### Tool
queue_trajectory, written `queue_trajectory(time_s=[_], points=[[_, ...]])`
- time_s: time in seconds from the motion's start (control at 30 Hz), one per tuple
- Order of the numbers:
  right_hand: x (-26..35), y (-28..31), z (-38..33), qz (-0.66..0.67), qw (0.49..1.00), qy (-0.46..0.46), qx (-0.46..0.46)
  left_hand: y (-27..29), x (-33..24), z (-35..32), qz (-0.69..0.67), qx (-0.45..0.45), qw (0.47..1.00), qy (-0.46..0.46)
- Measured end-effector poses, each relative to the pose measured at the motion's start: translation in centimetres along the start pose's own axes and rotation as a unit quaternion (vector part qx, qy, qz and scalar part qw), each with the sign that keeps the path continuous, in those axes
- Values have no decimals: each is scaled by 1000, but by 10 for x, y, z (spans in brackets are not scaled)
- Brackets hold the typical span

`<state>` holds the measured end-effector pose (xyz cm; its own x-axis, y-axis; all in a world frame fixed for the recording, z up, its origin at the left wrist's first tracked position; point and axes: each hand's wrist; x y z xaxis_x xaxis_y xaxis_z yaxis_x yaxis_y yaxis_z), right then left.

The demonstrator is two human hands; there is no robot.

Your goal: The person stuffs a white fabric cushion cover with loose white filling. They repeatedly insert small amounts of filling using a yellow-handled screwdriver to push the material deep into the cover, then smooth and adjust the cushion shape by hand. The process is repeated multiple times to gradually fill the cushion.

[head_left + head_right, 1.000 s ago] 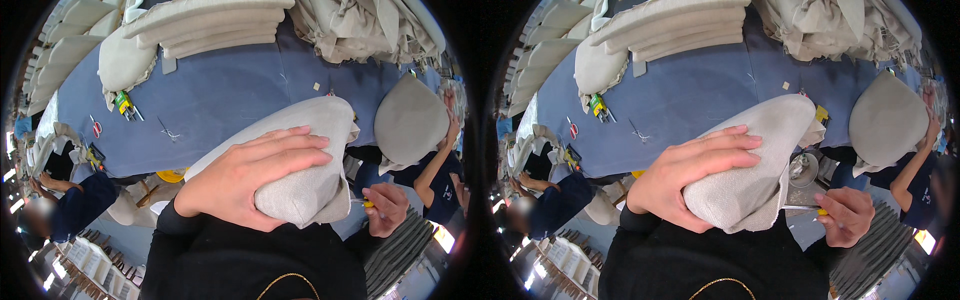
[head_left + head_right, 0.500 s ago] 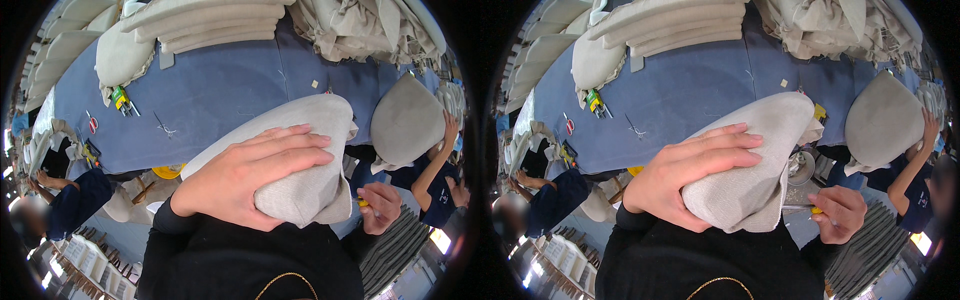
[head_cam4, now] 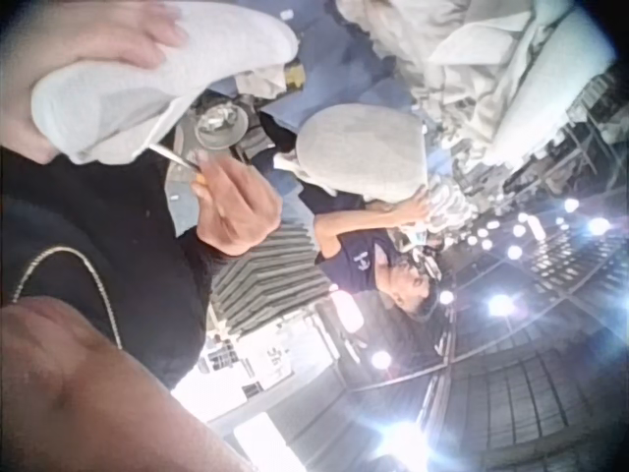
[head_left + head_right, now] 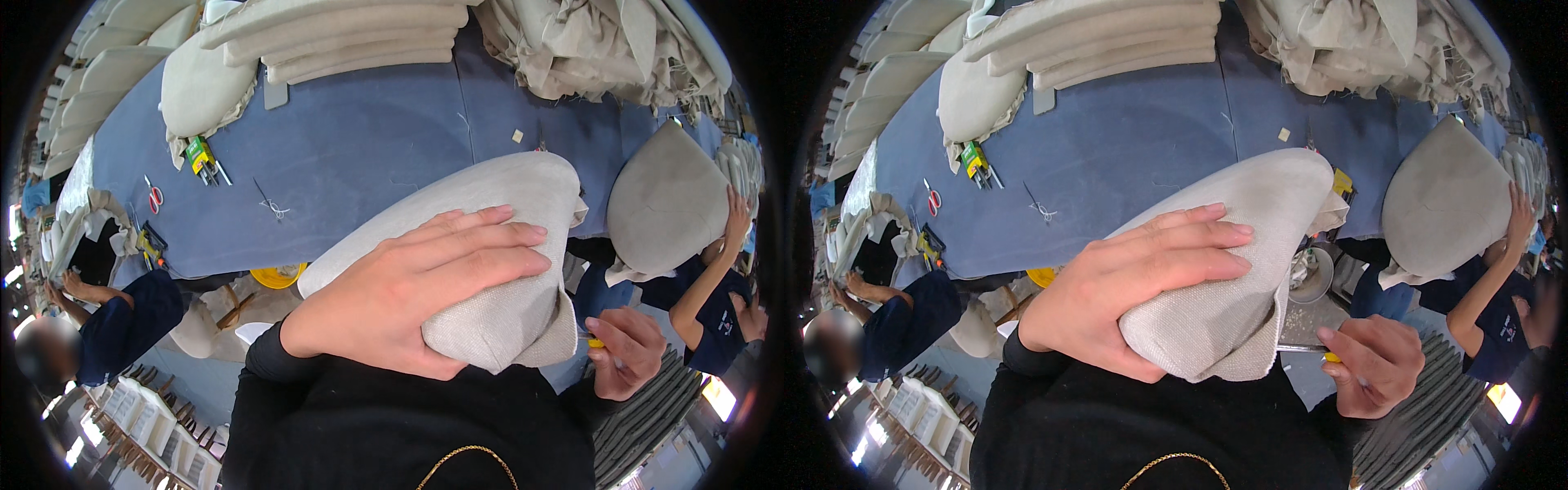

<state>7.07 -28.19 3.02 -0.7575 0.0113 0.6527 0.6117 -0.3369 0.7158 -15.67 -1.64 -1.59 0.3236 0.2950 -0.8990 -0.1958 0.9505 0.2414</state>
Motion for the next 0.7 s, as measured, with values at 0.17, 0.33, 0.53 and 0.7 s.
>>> queue_trajectory(time_s=[0.17, 0.33, 0.53, 0.7], points=[[1, 4, -4, -6, 1000, 1, 7, -3, -2, -1, -1, -2, 1000, 1], [-18, 8, -6, 64, 993, -72, 71, -4, 1, 1, -19, -7, 1000, 9], [-107, 23, -54, 130, 959, -233, 99, -12, 18, 3, -129, -102, 983, -76], [-155, -17, -67, 418, 892, -171, -27, -15, 24, 17, -115, -101, 979, -138]])
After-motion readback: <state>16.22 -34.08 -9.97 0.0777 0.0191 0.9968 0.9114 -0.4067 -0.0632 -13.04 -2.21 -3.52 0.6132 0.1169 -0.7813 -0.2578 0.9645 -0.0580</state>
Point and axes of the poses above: each hand's wrist, its own z-axis towards the middle knuckle, its own y-axis out of the back of the hand, x = y × z, and after that the axes turned 7 degrees about -y, right-handed
